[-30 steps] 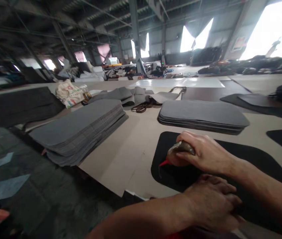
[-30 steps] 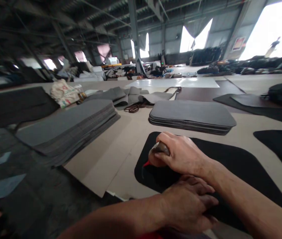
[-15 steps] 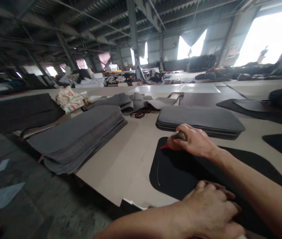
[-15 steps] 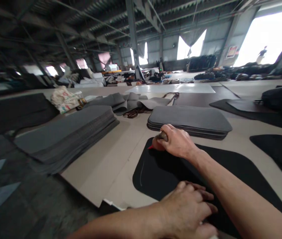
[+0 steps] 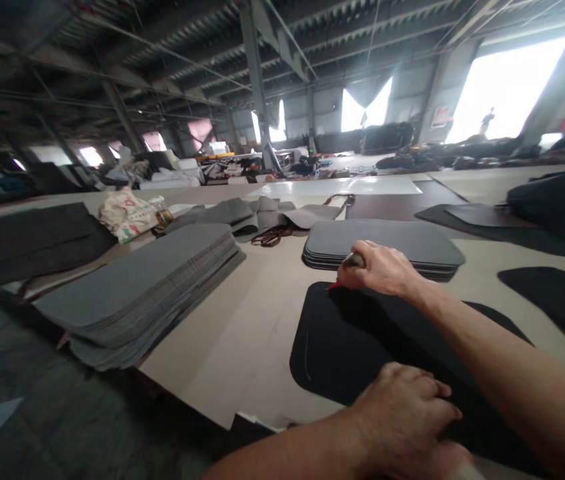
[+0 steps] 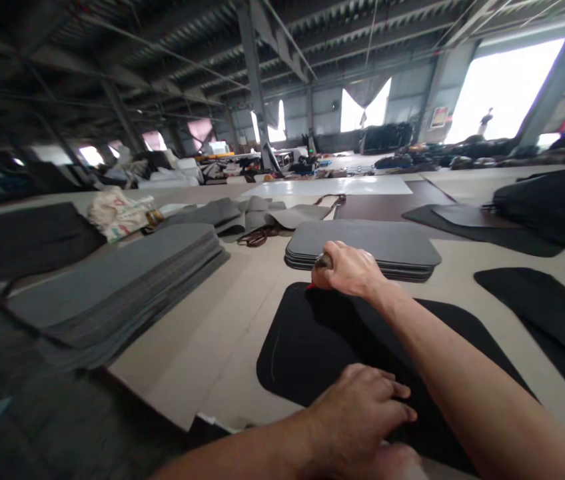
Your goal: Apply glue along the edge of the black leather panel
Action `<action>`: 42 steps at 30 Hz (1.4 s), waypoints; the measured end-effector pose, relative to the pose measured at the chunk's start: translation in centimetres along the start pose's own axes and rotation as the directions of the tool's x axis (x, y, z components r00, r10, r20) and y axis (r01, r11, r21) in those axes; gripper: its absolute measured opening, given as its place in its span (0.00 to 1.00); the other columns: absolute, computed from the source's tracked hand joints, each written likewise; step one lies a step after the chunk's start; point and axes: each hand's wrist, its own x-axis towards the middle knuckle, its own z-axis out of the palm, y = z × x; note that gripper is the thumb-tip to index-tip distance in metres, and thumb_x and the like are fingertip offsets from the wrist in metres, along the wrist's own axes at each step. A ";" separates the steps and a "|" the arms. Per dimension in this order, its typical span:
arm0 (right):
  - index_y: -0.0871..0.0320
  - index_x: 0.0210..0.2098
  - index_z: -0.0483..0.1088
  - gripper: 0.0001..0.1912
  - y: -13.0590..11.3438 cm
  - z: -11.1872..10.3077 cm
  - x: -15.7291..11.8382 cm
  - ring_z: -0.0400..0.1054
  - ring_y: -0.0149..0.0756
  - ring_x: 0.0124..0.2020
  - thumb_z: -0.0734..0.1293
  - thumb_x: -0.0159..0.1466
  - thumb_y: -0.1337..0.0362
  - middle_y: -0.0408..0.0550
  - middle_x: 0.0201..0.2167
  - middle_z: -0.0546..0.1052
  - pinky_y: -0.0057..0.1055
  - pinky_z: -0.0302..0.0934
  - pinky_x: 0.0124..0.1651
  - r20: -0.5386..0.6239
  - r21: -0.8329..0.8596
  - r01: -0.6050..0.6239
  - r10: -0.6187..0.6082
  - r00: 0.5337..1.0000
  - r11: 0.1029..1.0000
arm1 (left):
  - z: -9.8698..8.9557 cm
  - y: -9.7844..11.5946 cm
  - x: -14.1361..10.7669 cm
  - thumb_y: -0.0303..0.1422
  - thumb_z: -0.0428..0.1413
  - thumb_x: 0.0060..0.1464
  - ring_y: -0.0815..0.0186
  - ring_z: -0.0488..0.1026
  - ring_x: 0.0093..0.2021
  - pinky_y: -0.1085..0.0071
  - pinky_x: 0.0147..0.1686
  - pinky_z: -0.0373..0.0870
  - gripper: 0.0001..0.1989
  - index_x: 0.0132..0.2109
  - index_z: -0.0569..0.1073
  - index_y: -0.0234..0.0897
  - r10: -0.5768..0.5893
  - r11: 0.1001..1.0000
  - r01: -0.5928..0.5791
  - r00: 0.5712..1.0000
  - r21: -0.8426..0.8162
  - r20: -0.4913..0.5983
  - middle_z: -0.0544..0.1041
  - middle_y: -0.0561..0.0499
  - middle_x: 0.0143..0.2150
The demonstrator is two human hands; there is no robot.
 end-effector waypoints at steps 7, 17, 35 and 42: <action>0.55 0.42 0.65 0.12 2.5 -0.9 -1.7 0.69 0.43 0.37 0.62 0.64 0.55 0.51 0.44 0.74 0.34 0.45 0.32 0.012 -0.055 -0.081 0.082 0.997 0.995 | 0.6 -0.2 -0.1 0.45 0.54 0.64 0.59 0.66 0.64 0.60 0.64 0.59 0.21 0.55 0.74 0.35 -0.035 0.998 0.033 0.998 -0.060 -0.046 0.73 0.46 0.61; 0.55 0.46 0.68 0.16 7.3 -3.8 -6.0 0.69 0.45 0.36 0.62 0.65 0.52 0.53 0.44 0.75 0.35 0.48 0.33 0.038 -0.146 -0.215 0.223 0.974 0.966 | 0.5 -0.2 -0.2 0.42 0.58 0.61 0.57 0.66 0.64 0.57 0.65 0.58 0.18 0.55 0.75 0.38 -0.082 0.987 0.073 0.995 -0.142 -0.061 0.74 0.47 0.60; 0.56 0.44 0.72 0.19 17.9 -8.0 -20.2 0.71 0.50 0.36 0.64 0.60 0.50 0.55 0.37 0.77 0.37 0.56 0.33 -0.061 -0.073 -0.604 0.601 0.797 0.794 | -0.4 0.4 0.1 0.35 0.62 0.57 0.59 0.65 0.64 0.57 0.66 0.59 0.18 0.55 0.75 0.42 -0.165 0.973 0.157 0.986 -0.167 -0.032 0.73 0.50 0.62; 0.55 0.45 0.70 0.20 14.6 -9.4 -25.3 0.72 0.48 0.36 0.64 0.60 0.49 0.52 0.37 0.78 0.36 0.59 0.36 -0.031 -0.048 -0.599 0.598 0.801 0.799 | -0.5 0.4 0.1 0.35 0.61 0.58 0.58 0.65 0.64 0.55 0.66 0.59 0.18 0.56 0.75 0.44 -0.171 0.976 0.167 0.985 -0.142 -0.016 0.73 0.51 0.62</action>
